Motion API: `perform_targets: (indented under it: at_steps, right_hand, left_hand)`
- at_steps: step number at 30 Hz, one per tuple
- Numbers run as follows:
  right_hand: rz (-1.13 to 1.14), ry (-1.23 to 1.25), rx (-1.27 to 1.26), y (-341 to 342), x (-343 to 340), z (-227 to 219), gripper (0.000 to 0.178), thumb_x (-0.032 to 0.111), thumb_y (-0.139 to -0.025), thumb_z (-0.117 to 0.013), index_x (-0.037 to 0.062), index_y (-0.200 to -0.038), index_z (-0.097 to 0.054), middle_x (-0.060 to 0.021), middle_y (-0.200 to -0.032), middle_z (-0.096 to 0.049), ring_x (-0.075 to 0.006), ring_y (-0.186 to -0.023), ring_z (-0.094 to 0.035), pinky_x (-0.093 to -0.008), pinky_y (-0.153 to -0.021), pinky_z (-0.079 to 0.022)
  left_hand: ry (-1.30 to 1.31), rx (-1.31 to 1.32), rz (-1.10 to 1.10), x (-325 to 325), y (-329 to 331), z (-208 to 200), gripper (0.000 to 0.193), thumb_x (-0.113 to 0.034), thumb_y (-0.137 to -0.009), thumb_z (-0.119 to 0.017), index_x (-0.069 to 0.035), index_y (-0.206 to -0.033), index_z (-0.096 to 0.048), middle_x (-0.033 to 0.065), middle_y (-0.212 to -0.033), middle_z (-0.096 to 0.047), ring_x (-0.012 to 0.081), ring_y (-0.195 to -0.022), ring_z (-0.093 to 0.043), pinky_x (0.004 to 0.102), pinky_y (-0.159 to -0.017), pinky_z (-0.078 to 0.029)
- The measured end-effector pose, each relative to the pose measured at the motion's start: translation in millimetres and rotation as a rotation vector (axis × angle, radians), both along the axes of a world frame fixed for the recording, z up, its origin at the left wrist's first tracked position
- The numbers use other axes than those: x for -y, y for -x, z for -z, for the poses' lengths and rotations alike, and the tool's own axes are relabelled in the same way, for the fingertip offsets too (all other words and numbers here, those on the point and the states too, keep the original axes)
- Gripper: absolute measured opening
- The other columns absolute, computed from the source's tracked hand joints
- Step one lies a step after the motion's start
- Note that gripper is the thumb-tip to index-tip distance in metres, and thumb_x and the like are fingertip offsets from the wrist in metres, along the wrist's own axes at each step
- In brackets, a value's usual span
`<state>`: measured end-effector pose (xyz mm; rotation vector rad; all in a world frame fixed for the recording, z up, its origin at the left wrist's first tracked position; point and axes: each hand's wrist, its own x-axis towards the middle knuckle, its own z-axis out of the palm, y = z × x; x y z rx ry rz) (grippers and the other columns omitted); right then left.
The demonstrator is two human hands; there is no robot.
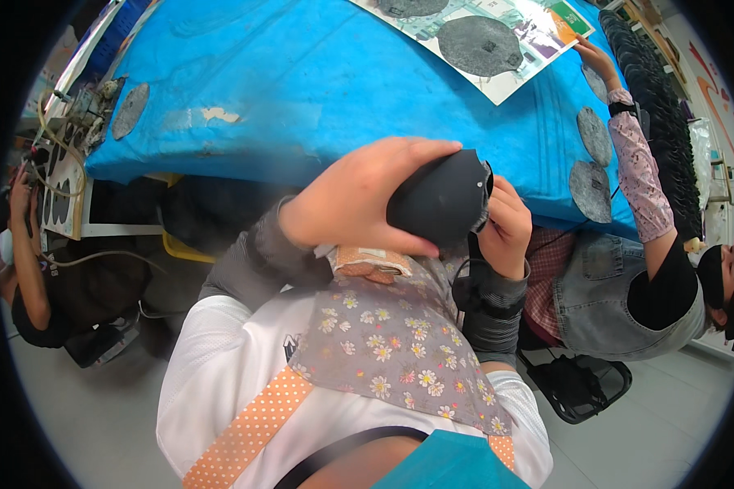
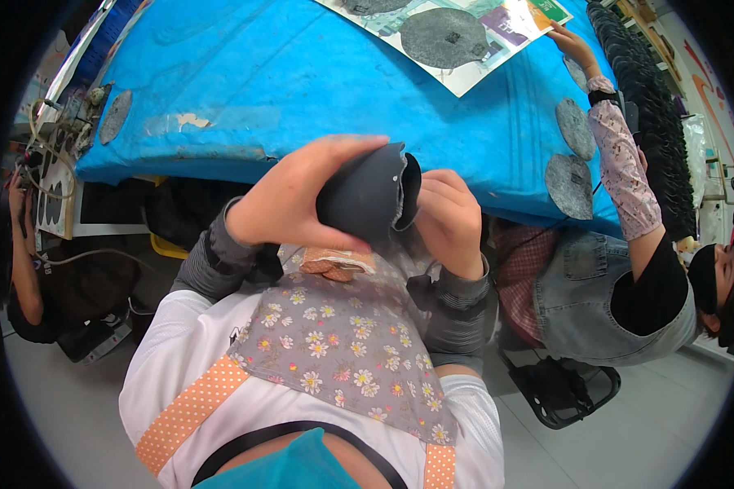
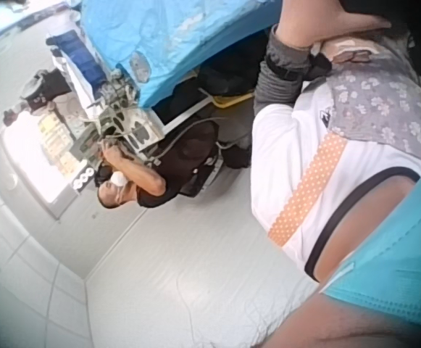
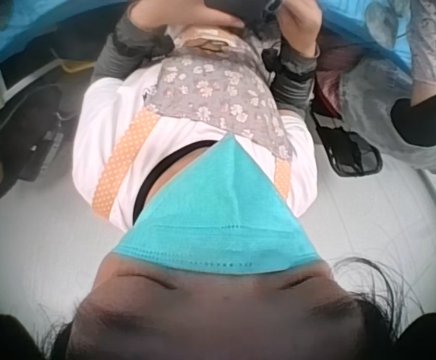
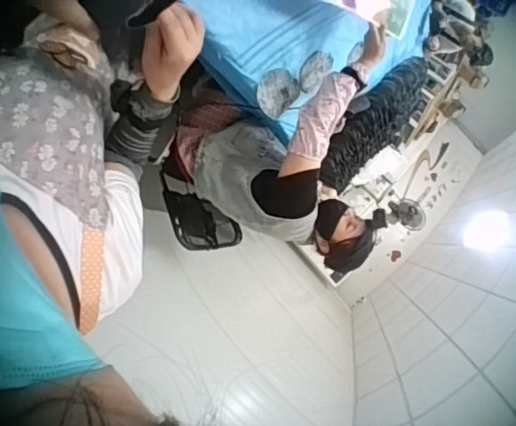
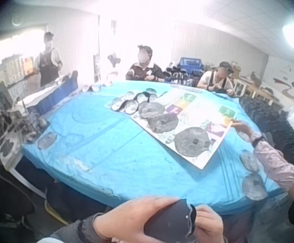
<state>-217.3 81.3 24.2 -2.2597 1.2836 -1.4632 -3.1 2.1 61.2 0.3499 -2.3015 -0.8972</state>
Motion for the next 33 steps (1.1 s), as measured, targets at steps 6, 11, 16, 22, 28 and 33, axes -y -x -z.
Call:
perform_targets:
  at_steps: [6, 11, 16, 22, 28, 33]
  right_hand:
    - [0.143, 0.044, -0.166, -12.6, 23.6, -14.8, 0.02, 0.001, -0.065, -0.07, 0.0023, -0.084, -0.065, -0.0077, -0.078, -0.064, -0.0251, -0.073, -0.059, -0.0361, -0.063, -0.046]
    - [0.212, 0.051, -0.273, -19.2, 39.6, -15.2, 0.015, 0.006, -0.068, -0.07, 0.0058, -0.082, -0.066, -0.0034, -0.077, -0.065, -0.0217, -0.071, -0.058, -0.034, -0.063, -0.045]
    - [0.265, 0.03, -0.282, -26.5, 45.6, -12.7, 0.011, 0.008, -0.069, -0.069, 0.0065, -0.079, -0.066, -0.0027, -0.075, -0.064, -0.0216, -0.071, -0.057, -0.0344, -0.063, -0.045]
    - [0.263, 0.026, -0.285, -30.2, 46.0, -16.1, 0.013, 0.005, -0.07, -0.07, 0.0041, -0.082, -0.066, -0.0063, -0.071, -0.063, -0.0231, -0.068, -0.058, -0.0352, -0.061, -0.045]
    - [0.299, 0.051, -0.274, -34.5, 42.7, -9.2, 0.01, 0.008, -0.068, -0.069, 0.0079, -0.077, -0.064, -0.0028, -0.07, -0.062, -0.0219, -0.07, -0.057, -0.0342, -0.062, -0.044]
    - [0.29, 0.041, -0.258, -33.3, 36.3, -5.1, 0.011, 0.008, -0.067, -0.069, 0.008, -0.077, -0.064, -0.003, -0.068, -0.061, -0.0223, -0.069, -0.057, -0.0342, -0.064, -0.044]
  left_hand:
    - [-0.16, 0.045, 0.144, 46.6, 0.9, 13.8, 0.089, -0.017, -0.062, -0.082, -0.003, -0.136, -0.036, 0.0131, -0.128, -0.05, 0.024, -0.118, -0.049, 0.0352, -0.1, -0.037]
    - [-0.268, 0.122, 0.18, 63.2, -2.9, 16.8, 0.089, -0.012, -0.065, -0.078, -0.004, -0.14, -0.03, 0.0114, -0.13, -0.049, 0.0213, -0.121, -0.046, 0.034, -0.103, -0.034]
    - [-0.153, 0.144, 0.085, 70.3, -18.7, 18.5, 0.078, -0.014, -0.072, -0.074, -0.007, -0.139, -0.035, 0.0095, -0.126, -0.05, 0.017, -0.114, -0.048, 0.0317, -0.097, -0.039]
    - [-0.342, 0.151, -0.53, 43.6, -15.4, -22.9, 0.024, -0.019, -0.079, -0.07, -0.004, -0.097, -0.067, 0.0003, -0.071, -0.06, 0.0045, -0.062, -0.05, 0.0207, -0.052, -0.039]
    - [-0.202, 0.13, -0.597, 41.4, -6.7, -19.3, 0.021, -0.018, -0.082, -0.068, 0.002, -0.078, -0.065, -0.0002, -0.056, -0.055, 0.0037, -0.053, -0.046, 0.0213, -0.047, -0.035]
    - [-0.193, 0.138, -0.596, 43.2, -6.6, -16.2, 0.022, -0.017, -0.083, -0.067, 0.004, -0.079, -0.065, 0.0024, -0.057, -0.057, 0.0045, -0.053, -0.048, 0.0216, -0.047, -0.036]
